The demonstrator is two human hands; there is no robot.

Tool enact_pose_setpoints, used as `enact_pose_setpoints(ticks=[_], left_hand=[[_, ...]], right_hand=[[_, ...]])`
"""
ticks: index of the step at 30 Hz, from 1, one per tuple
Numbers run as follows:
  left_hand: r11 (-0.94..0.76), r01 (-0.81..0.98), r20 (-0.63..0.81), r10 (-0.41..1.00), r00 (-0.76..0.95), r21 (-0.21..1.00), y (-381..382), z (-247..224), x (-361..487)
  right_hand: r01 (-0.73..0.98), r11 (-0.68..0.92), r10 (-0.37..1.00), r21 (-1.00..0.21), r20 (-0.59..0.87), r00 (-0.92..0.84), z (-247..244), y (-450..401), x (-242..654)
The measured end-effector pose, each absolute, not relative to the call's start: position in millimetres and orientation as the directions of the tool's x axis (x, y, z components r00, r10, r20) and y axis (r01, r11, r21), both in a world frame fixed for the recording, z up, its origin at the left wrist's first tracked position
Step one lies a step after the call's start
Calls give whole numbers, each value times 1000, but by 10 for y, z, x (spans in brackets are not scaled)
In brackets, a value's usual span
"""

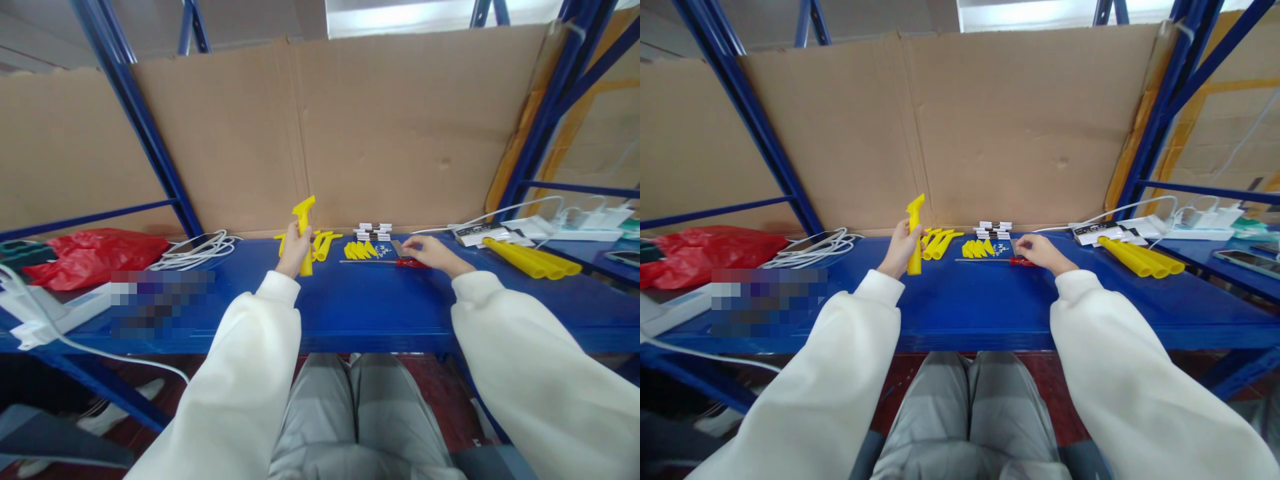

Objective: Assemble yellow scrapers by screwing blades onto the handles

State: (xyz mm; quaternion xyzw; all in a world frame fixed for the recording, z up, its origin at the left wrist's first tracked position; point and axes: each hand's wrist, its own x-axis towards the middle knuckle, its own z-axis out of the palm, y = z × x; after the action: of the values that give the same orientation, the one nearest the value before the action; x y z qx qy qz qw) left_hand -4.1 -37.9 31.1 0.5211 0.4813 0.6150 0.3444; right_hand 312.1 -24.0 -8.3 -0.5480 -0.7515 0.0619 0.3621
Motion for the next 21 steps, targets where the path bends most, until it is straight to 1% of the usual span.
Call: enact_pose_setpoints(ticks=[4,7,11,14,18,21], left_hand=[[-203,211,242,953,-180,956,-329,255,-59],[-168,320,210,972,-102,932,-294,193,-43],[-139,435,176,983,-45,889,-250,100,-22],[-130,483,164,986,-29,866,-235,60,-12],[-135,512,175,984,-32,848,-249,53,-2],[-141,506,171,985,-12,851,-256,54,-2]], right_hand=[[808,392,906,-440,335,-257,-50,-325,3097],[824,381,916,-419,290,-276,-36,-342,3095],[844,343,935,-413,237,-264,-10,-327,3165],[864,286,956,-414,185,-228,23,-329,3278],[882,249,967,-400,146,-207,72,-336,3384],[893,216,972,-394,170,-160,96,-280,3333]])
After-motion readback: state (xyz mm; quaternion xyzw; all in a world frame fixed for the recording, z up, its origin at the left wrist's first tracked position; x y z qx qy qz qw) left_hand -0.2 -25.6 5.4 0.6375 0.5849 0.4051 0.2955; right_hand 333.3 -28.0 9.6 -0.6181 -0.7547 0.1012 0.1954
